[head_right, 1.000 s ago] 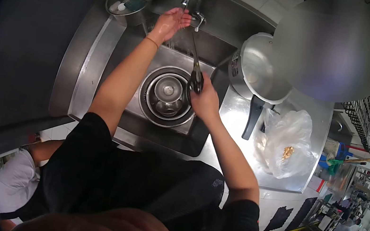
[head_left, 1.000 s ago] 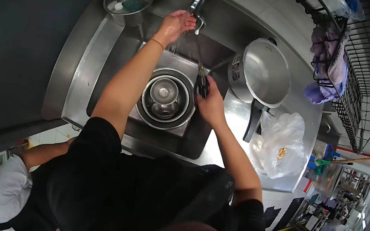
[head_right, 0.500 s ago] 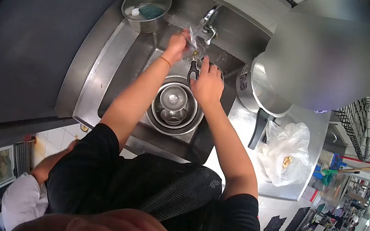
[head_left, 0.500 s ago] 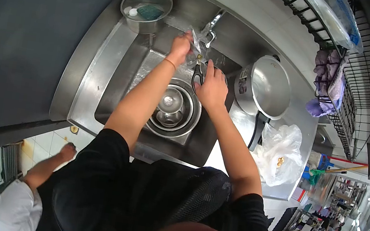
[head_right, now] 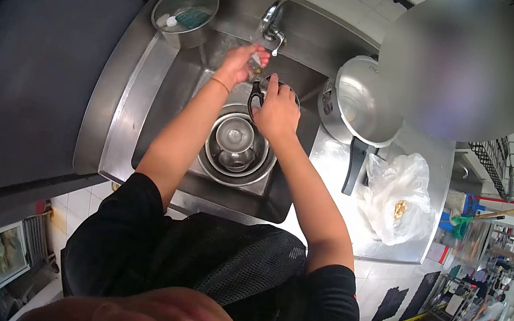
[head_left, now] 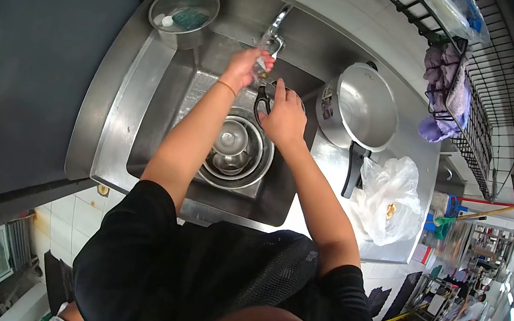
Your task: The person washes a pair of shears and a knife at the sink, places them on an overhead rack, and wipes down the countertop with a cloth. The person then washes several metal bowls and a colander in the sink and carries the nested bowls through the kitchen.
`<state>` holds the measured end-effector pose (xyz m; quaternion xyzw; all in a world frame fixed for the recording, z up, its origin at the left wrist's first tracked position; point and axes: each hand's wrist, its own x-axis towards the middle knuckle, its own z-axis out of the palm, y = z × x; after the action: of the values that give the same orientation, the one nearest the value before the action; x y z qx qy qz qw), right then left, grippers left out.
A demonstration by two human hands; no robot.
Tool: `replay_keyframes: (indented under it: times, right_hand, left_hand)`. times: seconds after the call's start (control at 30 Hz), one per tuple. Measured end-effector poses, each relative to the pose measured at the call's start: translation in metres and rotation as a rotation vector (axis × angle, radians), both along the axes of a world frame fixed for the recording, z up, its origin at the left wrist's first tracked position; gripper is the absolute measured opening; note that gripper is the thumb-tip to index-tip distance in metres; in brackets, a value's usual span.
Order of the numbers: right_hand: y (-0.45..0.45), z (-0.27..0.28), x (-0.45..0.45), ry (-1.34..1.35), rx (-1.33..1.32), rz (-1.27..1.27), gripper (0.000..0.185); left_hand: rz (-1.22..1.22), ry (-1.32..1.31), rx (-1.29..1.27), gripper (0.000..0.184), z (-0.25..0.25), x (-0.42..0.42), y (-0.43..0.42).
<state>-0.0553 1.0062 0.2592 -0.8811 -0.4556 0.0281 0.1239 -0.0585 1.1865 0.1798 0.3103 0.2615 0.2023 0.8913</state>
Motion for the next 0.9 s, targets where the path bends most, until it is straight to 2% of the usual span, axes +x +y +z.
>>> replay_keyframes:
  times: [0.13, 0.2, 0.23, 0.3, 0.33, 0.4, 0.43, 0.47, 0.53, 0.57, 0.63, 0.7, 0.73, 0.8, 0.83, 0.87, 0.9]
  right_hand:
    - [-0.011, 0.002, 0.001, -0.026, 0.046, 0.021, 0.08]
    - [-0.021, -0.004, 0.007, 0.237, 0.133, 0.023, 0.071]
    - [-0.027, -0.012, 0.013, 0.235, 0.131, 0.022, 0.071]
    - [-0.037, -0.025, 0.026, 1.375, 0.36, -0.051, 0.055]
    - [-0.043, -0.027, 0.028, 1.371, 0.364, -0.055, 0.055]
    - [-0.053, -0.028, 0.032, 2.01, 0.69, -0.127, 0.036]
    - [-0.054, -0.029, 0.032, 2.177, 0.77, -0.114, 0.032]
    - [-0.056, -0.03, 0.033, 2.172, 0.786, -0.113, 0.032]
    - [-0.059, -0.03, 0.034, 2.373, 0.858, -0.033, 0.034]
    - [-0.06, -0.029, 0.035, 2.4, 0.839, -0.018, 0.035]
    - [-0.066, -0.03, 0.031, 2.33, 0.821, -0.066, 0.033]
    - [-0.084, -0.02, 0.023, 2.147, 0.772, -0.154, 0.027]
    - [-0.096, -0.01, 0.017, 2.035, 0.732, -0.21, 0.023]
    - [-0.126, 0.007, 0.018, 1.785, 0.543, -0.081, 0.024]
    - [-0.147, 0.022, 0.019, 1.683, 0.521, -0.019, 0.026]
    - [-0.172, 0.042, 0.02, 1.588, 0.472, 0.046, 0.028]
    - [-0.199, 0.066, 0.026, 1.385, 0.371, 0.087, 0.037]
  left_hand:
    - [0.115, -0.037, -0.047, 0.033, -0.005, 0.005, 0.032]
    - [0.167, -0.061, -0.026, 0.036, 0.0, 0.003, 0.034]
    - [0.104, -0.103, -0.112, 0.037, 0.011, -0.001, 0.033]
    - [0.037, -0.148, -0.2, 0.039, 0.02, -0.003, 0.028]
    - [-0.042, -0.214, -0.209, 0.037, 0.019, -0.003, 0.026]
    - [-0.134, -0.28, -0.215, 0.035, 0.02, 0.002, 0.017]
    - [-0.113, -0.302, -0.183, 0.033, 0.02, 0.003, 0.009]
    - [-0.094, -0.324, -0.151, 0.03, 0.02, 0.003, 0.001]
    - [-0.121, -0.301, -0.146, 0.028, 0.022, 0.0, -0.02]
    - [-0.14, -0.278, -0.141, 0.027, 0.024, -0.002, -0.031]
    - [-0.244, -0.294, 0.04, 0.025, 0.016, -0.006, -0.041]
    - [-0.254, -0.267, 0.033, 0.023, 0.018, -0.012, -0.045]
    - [-0.225, -0.337, 0.047, 0.021, 0.001, -0.012, -0.039]
    - [-0.107, -0.274, 0.106, 0.02, -0.009, -0.021, -0.025]
    - [-0.127, -0.324, 0.059, 0.017, -0.032, -0.026, -0.001]
    - [-0.041, -0.319, 0.013, 0.014, -0.03, -0.04, -0.005]
    - [-0.069, -0.337, -0.037, 0.02, -0.047, -0.054, 0.004]
